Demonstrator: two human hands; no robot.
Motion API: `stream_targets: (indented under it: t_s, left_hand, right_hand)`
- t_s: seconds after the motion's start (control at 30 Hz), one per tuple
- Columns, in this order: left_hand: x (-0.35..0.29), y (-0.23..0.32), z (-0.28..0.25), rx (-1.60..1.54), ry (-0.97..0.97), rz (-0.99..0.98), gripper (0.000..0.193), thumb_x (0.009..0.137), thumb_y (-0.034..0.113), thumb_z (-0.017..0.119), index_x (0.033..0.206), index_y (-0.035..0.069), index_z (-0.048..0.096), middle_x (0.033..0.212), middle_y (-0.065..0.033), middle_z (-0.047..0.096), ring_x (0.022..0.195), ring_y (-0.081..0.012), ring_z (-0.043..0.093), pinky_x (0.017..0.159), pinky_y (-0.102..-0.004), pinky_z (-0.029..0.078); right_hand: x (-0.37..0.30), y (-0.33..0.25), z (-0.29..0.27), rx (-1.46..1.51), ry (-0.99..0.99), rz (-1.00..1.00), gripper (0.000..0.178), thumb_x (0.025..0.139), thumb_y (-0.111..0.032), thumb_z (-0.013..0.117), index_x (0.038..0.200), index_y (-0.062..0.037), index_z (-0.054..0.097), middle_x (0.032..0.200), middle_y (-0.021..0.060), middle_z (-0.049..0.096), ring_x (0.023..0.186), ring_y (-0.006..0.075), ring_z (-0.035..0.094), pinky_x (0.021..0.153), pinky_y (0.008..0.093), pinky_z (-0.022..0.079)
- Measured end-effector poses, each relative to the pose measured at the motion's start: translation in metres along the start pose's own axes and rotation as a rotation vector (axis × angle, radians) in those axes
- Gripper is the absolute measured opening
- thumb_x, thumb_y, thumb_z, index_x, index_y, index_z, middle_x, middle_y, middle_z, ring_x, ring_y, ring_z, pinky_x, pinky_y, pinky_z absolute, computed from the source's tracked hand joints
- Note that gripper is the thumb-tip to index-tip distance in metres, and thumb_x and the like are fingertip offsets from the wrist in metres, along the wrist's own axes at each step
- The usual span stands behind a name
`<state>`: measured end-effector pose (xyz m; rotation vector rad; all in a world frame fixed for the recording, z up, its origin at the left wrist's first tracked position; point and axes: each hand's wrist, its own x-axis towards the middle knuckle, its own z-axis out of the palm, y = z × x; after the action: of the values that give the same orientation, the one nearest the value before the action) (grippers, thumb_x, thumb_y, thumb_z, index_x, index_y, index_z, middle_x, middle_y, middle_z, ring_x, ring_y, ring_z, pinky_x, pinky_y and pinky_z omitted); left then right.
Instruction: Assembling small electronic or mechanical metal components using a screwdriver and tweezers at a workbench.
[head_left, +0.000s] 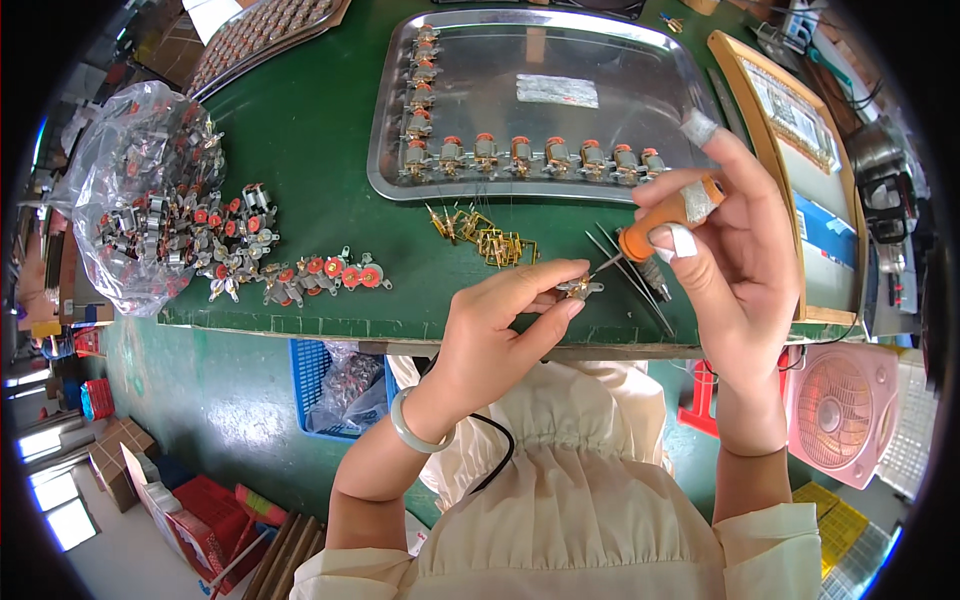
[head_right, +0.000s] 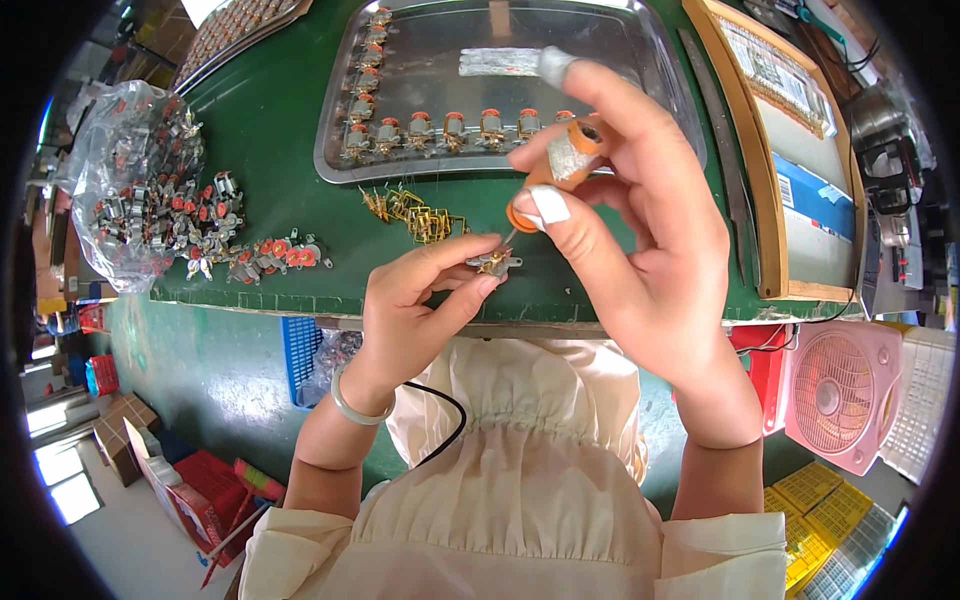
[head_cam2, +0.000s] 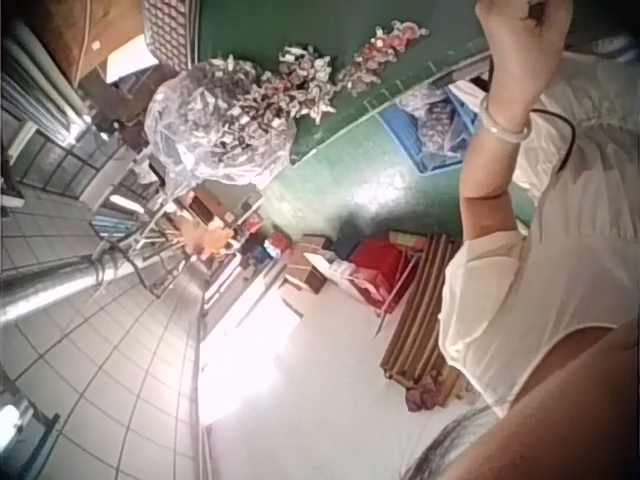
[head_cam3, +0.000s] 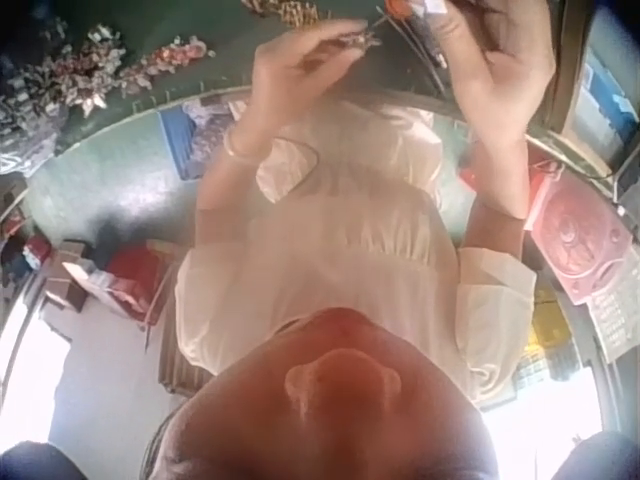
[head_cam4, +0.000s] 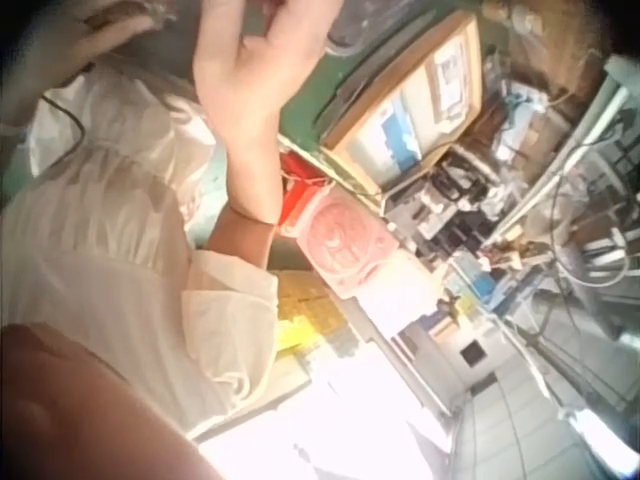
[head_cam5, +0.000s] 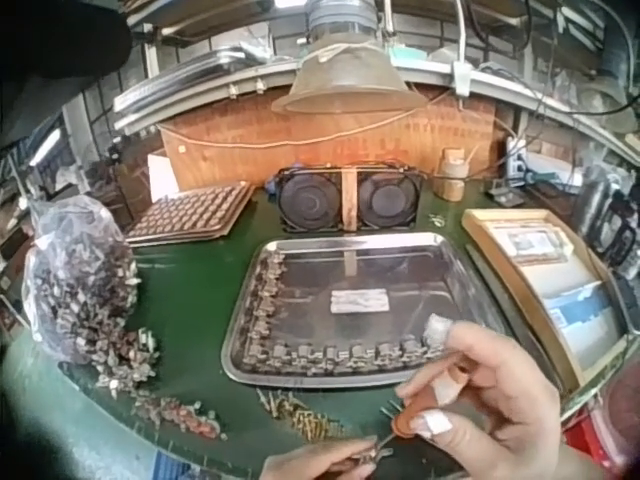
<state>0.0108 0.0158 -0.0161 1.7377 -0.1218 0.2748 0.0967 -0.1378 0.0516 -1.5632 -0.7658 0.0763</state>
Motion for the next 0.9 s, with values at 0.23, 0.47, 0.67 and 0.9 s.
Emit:
stream_targets:
  t_s: [0.23, 0.47, 0.67, 0.9]
  left_hand:
    - [0.001, 0.002, 0.001, -0.028, 0.003, -0.021, 0.029, 0.076, -0.007, 0.058, 0.104, -0.006, 0.054, 0.096, -0.013, 0.062, 0.082, -0.0159, 0.063, 0.072, -0.0228, 0.051]
    - [0.001, 0.002, 0.004, -0.002, 0.032, -0.015, 0.027, 0.075, -0.006, 0.06, 0.103, -0.004, 0.057, 0.091, -0.0108, 0.063, 0.08, -0.0146, 0.063, 0.071, -0.0218, 0.05]
    - [0.001, 0.002, 0.006, 0.12, 0.066, -0.008, 0.026, 0.075, -0.004, 0.062, 0.101, -0.001, 0.059, 0.086, -0.008, 0.065, 0.074, -0.0102, 0.063, 0.066, -0.0195, 0.049]
    - [0.0, 0.003, 0.007, 0.048, 0.077, -0.073, 0.027, 0.076, -0.004, 0.061, 0.103, -0.001, 0.058, 0.085, -0.0084, 0.065, 0.074, -0.0098, 0.062, 0.067, -0.0199, 0.05]
  right_hand:
    - [0.002, 0.005, 0.0, 0.029, -0.083, 0.001, 0.043, 0.081, -0.001, 0.055, 0.12, 0.0023, 0.038, 0.098, 0.0147, 0.054, 0.086, 0.0163, 0.053, 0.078, 0.028, 0.044]
    - [0.01, 0.009, 0.001, 0.033, -0.015, 0.168, 0.039, 0.081, -0.003, 0.058, 0.116, 0.0024, 0.042, 0.094, 0.0117, 0.055, 0.08, 0.0121, 0.054, 0.07, 0.0242, 0.046]
    - [0.008, 0.018, 0.006, -0.145, 0.011, 0.042, 0.036, 0.082, -0.005, 0.058, 0.114, 0.0025, 0.043, 0.089, 0.008, 0.054, 0.077, 0.0096, 0.053, 0.064, 0.0215, 0.046]
    - [0.011, 0.027, 0.01, 0.082, 0.055, 0.006, 0.035, 0.079, -0.001, 0.06, 0.111, 0.0011, 0.046, 0.089, 0.006, 0.051, 0.072, 0.0079, 0.052, 0.063, 0.0206, 0.049]
